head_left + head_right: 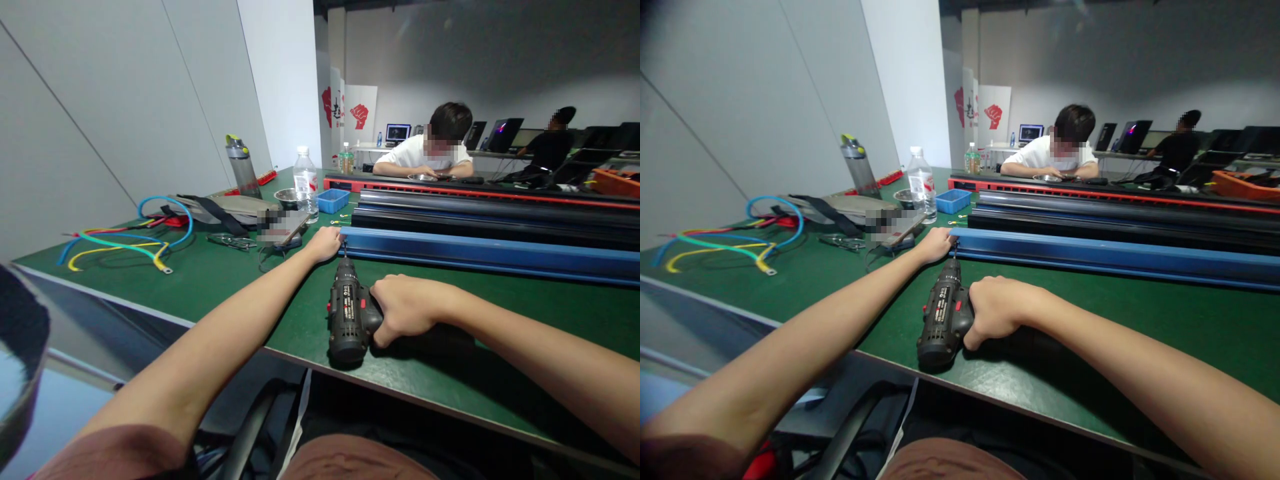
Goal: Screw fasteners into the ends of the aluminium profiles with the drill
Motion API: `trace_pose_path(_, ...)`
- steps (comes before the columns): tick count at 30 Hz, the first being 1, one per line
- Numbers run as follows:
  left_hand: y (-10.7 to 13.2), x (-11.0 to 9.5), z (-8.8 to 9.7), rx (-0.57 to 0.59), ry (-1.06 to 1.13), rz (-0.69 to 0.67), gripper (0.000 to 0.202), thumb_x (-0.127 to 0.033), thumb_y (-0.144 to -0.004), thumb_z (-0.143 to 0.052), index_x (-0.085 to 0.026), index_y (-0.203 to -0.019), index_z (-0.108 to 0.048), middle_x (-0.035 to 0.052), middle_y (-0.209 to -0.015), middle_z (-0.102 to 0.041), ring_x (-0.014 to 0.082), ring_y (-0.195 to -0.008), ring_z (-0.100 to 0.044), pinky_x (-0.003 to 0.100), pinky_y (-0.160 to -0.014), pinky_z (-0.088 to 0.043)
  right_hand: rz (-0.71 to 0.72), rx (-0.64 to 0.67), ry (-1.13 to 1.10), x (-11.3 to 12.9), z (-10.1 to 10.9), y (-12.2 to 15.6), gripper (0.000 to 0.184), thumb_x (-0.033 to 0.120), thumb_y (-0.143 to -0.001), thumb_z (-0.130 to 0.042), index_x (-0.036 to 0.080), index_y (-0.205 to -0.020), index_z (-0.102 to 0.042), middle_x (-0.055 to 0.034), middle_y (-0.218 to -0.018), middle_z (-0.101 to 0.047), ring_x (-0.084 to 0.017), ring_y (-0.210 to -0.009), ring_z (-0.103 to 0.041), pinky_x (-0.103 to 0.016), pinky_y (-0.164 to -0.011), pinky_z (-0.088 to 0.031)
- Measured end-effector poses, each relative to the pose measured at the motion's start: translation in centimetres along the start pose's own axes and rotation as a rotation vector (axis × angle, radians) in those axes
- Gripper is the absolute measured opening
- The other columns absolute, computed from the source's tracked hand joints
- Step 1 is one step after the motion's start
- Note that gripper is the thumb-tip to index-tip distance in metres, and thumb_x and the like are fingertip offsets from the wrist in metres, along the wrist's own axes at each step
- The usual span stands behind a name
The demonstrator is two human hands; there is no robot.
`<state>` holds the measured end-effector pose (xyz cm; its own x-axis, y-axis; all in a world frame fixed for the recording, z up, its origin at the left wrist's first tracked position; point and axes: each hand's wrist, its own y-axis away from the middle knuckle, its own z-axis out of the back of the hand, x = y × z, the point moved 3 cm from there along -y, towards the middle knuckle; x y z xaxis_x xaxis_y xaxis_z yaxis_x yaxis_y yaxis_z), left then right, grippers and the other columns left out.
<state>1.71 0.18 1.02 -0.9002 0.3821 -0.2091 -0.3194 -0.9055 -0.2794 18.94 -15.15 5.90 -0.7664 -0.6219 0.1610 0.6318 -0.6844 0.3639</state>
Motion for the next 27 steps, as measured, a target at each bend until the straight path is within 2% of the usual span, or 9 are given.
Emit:
trace_pose_path(12, -0.05, 0.15, -0.11, -0.011, 0.001, -0.001, 0.043, -0.031, -0.097, -0.035, -0.012, -0.083, -0.07, 0.0133, -0.084, -0.072, 0.023, -0.08, -0.064, 0.029, -0.074, -0.045, 0.019, -0.032, -0.159, -0.65, -0.73, -0.02, 0.04, 0.051, -0.057, -0.073, 0.016, -0.077, -0.069, -0.0008, -0.066, -0.06, -0.013, -0.056, -0.051, -0.024, -0.047, -0.035)
trace_pose_path(22, -0.18, 0.34, -0.25, -0.024, -0.003, -0.039, 0.044, -0.033, -0.096, -0.033, -0.014, -0.08, -0.069, 0.011, -0.079, -0.07, 0.0216, -0.076, -0.063, 0.029, -0.073, -0.045, 0.017, -0.039, -0.157, -0.79, -0.79, -0.08, 0.043, 0.052, -0.057, -0.073, 0.015, -0.08, -0.07, -0.0012, -0.068, -0.06, -0.013, -0.057, -0.05, -0.023, -0.048, -0.034)
trace_pose_path(27, -0.22, 0.26, -0.24, -0.02, 0.01, -0.015, 0.047, -0.033, -0.096, -0.031, -0.013, -0.078, -0.069, 0.0128, -0.08, -0.071, 0.0229, -0.076, -0.062, 0.03, -0.072, -0.044, 0.014, -0.055, -0.17, -0.75, -0.78, -0.08, 0.036, 0.048, -0.055, -0.073, 0.017, -0.072, -0.066, 0.0002, -0.063, -0.058, -0.013, -0.054, -0.05, -0.023, -0.046, -0.034)
